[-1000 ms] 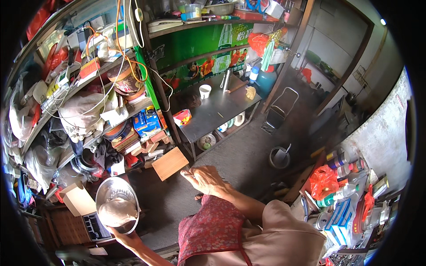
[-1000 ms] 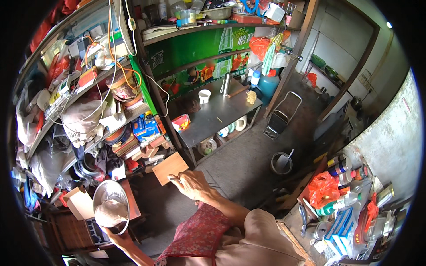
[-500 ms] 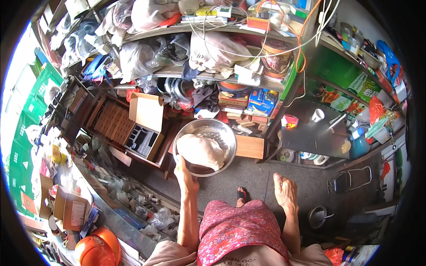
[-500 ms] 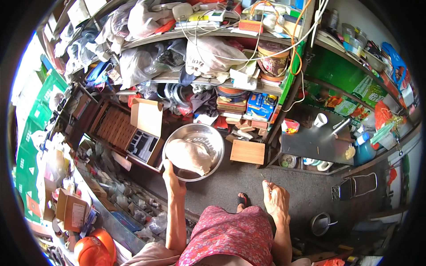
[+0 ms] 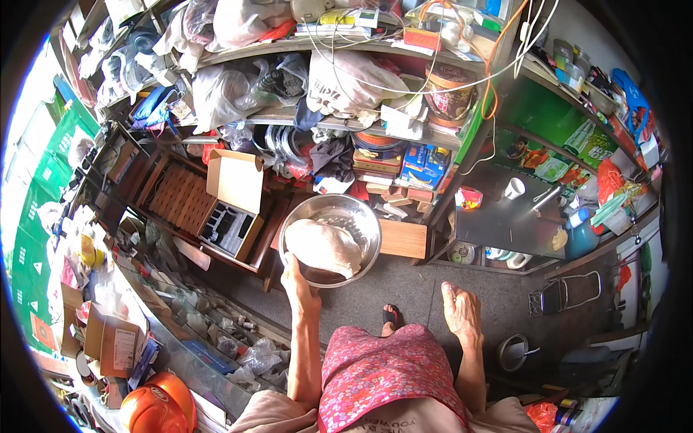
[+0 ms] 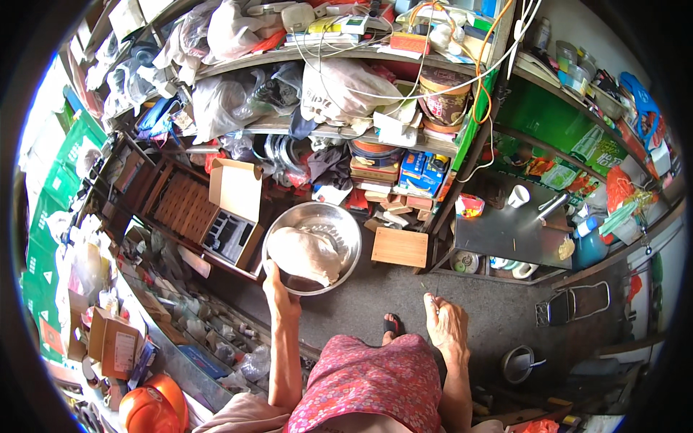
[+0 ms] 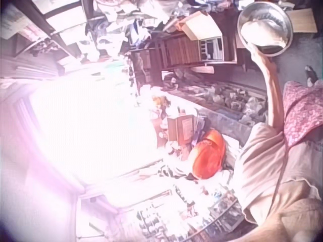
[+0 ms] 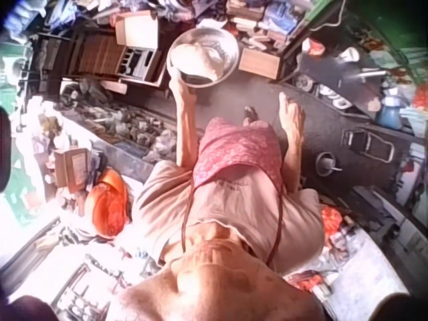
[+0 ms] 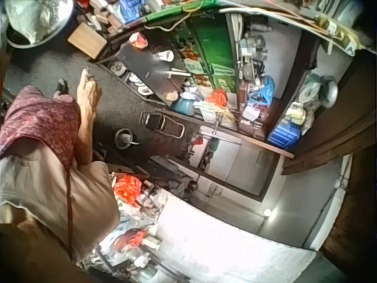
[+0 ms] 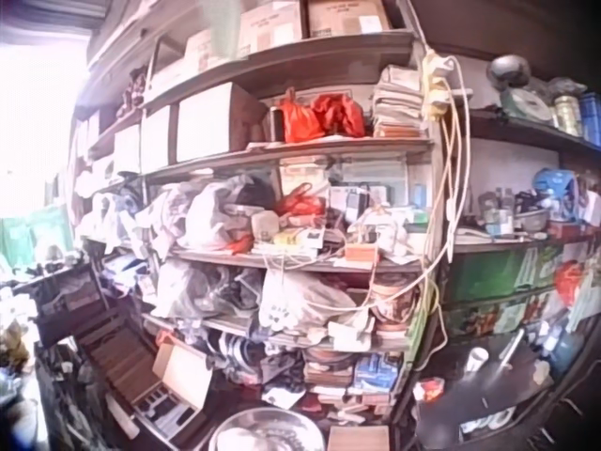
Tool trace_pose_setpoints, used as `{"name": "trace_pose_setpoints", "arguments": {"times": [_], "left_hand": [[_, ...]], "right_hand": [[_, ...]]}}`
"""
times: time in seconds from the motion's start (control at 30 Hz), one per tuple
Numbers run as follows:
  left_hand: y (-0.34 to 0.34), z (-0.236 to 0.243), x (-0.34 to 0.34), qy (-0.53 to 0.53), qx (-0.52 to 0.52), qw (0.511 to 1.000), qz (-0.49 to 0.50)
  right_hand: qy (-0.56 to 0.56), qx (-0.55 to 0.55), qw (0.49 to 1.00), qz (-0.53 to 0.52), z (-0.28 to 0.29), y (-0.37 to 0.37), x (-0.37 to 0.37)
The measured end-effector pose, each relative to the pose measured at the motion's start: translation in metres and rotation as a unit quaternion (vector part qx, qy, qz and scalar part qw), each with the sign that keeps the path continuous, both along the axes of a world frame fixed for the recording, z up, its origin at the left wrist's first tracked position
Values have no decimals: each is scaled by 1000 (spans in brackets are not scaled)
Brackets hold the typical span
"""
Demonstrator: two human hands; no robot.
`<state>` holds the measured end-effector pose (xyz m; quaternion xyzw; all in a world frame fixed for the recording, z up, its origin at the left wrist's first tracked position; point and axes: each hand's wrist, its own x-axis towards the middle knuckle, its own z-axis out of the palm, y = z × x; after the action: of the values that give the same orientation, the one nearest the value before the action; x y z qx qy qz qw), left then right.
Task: The person handles a piece of cooked meat in a bowl, then moves to a cutting board and slices the meat into thin strips using a knife. The sliced meat is placed into a metal bowl.
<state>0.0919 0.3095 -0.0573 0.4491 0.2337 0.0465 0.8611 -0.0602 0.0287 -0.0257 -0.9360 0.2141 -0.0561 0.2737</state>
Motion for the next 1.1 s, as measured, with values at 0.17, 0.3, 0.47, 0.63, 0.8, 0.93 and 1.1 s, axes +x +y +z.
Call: {"name": "trace_pose_setpoints", "arguments": {"times": [0.17, 0.3, 0.47, 0.63, 0.8, 0.93, 1.1], "left_hand": [[1, 1, 2, 4, 5, 1000, 13], [1, 2, 2, 6, 17, 1000, 18], [2, 2, 2, 6, 22, 1000, 13], [-1, 8, 1, -11, 7, 1000, 20], [1, 2, 0, -18, 5, 1000, -2], [0, 5, 0, -22, 0, 1000, 5], [0, 13, -1, -19, 10, 1000, 19]], "right_hand": [[3, -1, 1000, 2, 2, 4, 1], [10, 4, 1000, -2, 3, 4, 0], [9, 0, 1000, -4, -1, 0, -5], [21, 19, 1000, -9, 1, -2, -8], [22, 12, 1000, -10, -2, -4, -14], [30, 8, 999, -12, -2, -3, -17], [37, 15, 999, -23, -2, -1, -17]]}}
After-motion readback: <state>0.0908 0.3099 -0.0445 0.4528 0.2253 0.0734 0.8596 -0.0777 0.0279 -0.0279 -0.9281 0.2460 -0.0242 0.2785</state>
